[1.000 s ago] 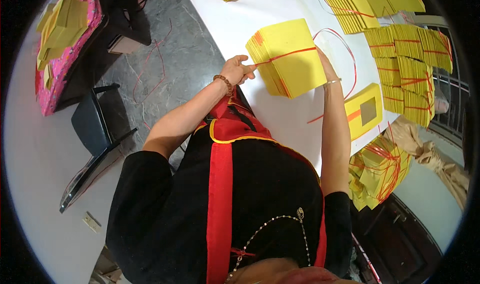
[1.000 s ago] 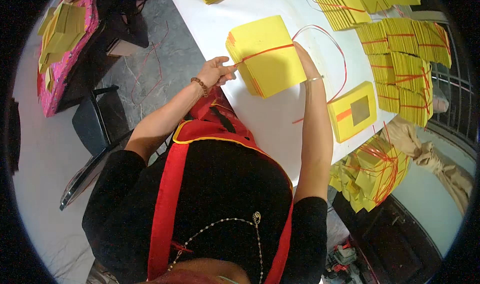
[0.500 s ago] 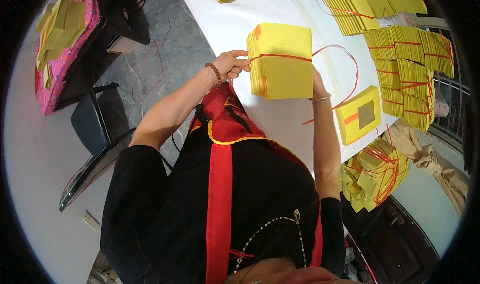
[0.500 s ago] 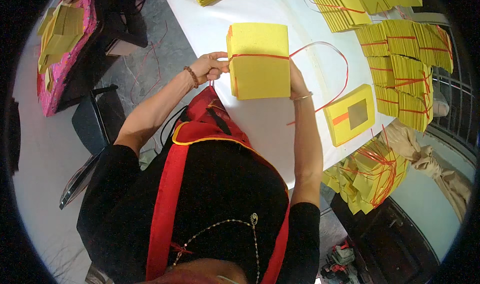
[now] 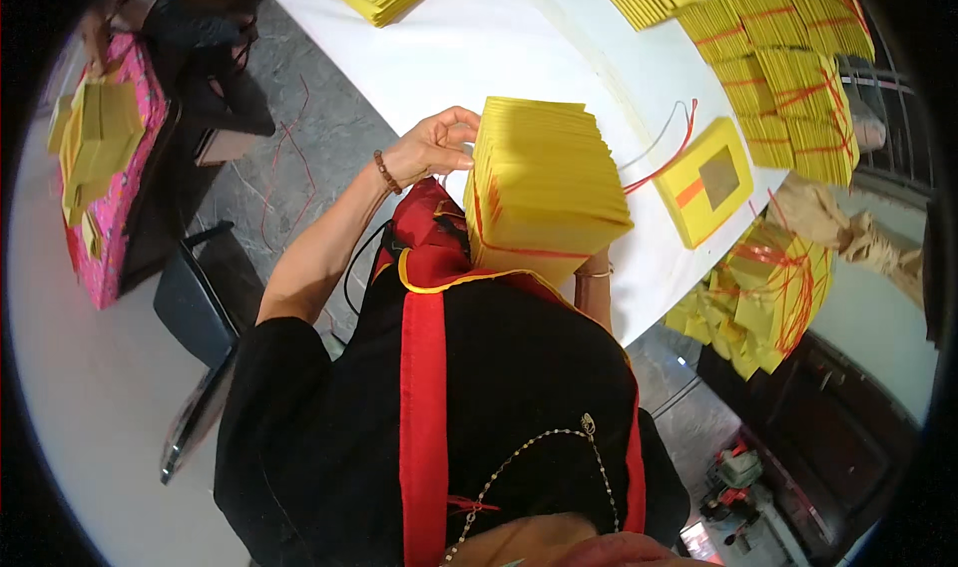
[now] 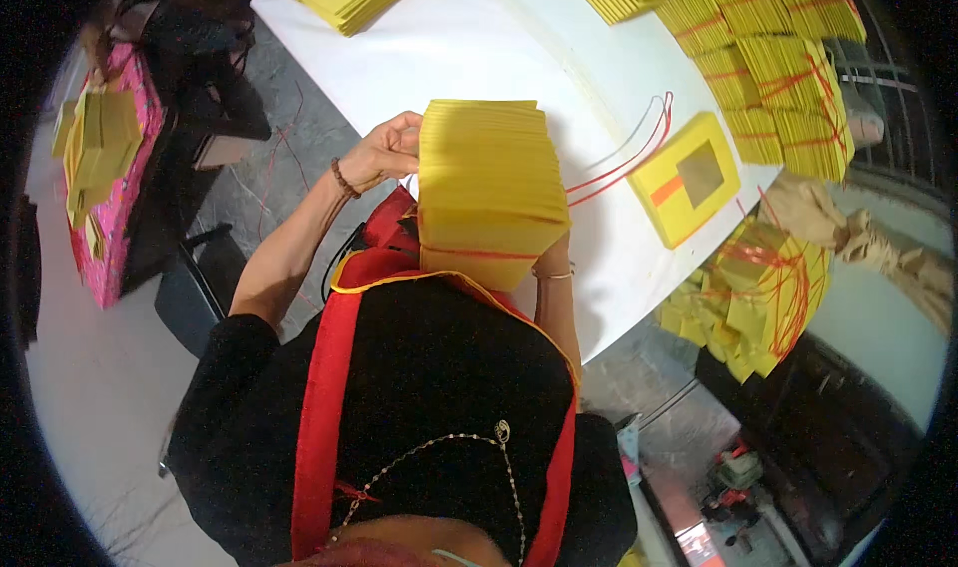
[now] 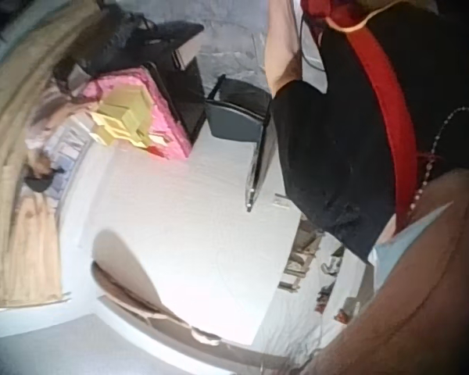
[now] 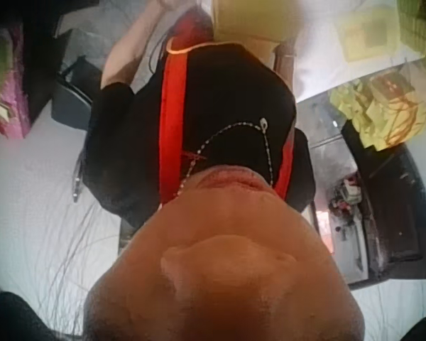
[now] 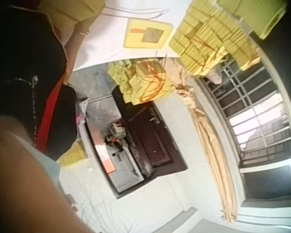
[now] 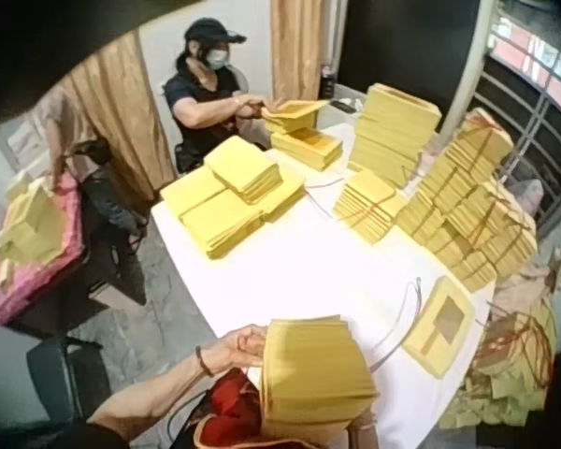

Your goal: Stacking and tying bundles of yellow paper with red ribbons.

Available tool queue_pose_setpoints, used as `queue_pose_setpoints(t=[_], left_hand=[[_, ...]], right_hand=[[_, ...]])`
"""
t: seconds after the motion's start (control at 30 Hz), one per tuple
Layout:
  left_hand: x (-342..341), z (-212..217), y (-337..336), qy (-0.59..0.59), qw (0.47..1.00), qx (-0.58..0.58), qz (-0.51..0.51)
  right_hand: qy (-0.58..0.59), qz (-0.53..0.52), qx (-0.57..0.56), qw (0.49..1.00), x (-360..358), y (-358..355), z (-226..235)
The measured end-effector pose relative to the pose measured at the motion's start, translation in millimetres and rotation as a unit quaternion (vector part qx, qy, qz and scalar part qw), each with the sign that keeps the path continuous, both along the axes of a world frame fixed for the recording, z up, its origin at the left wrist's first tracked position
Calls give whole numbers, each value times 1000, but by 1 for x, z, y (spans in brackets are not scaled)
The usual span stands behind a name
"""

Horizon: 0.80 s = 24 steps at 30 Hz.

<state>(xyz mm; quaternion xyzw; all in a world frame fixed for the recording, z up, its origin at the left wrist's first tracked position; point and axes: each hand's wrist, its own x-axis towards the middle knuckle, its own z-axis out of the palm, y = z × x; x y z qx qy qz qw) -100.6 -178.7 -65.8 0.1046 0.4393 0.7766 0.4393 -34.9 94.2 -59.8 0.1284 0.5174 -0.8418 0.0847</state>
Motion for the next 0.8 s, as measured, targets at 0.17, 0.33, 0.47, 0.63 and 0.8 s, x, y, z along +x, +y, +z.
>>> queue_pose_setpoints(t=[0.17, 0.33, 0.47, 0.63, 0.8], left_hand=[[-6, 37, 16, -12, 996, 72, -52], [-20, 73, 25, 87, 982, 53, -160], [-24, 83, 27, 116, 969, 30, -215], [-29, 96, 32, 222, 927, 98, -287], [-28, 113, 40, 182, 921, 73, -336]], right_hand=[[11, -94, -28, 995, 37, 0, -1], [33, -160, -50, 985, 64, -4, 7], [49, -189, -71, 978, 79, -14, 13], [73, -210, -95, 970, 90, -26, 21], [96, -230, -114, 962, 100, -33, 31]])
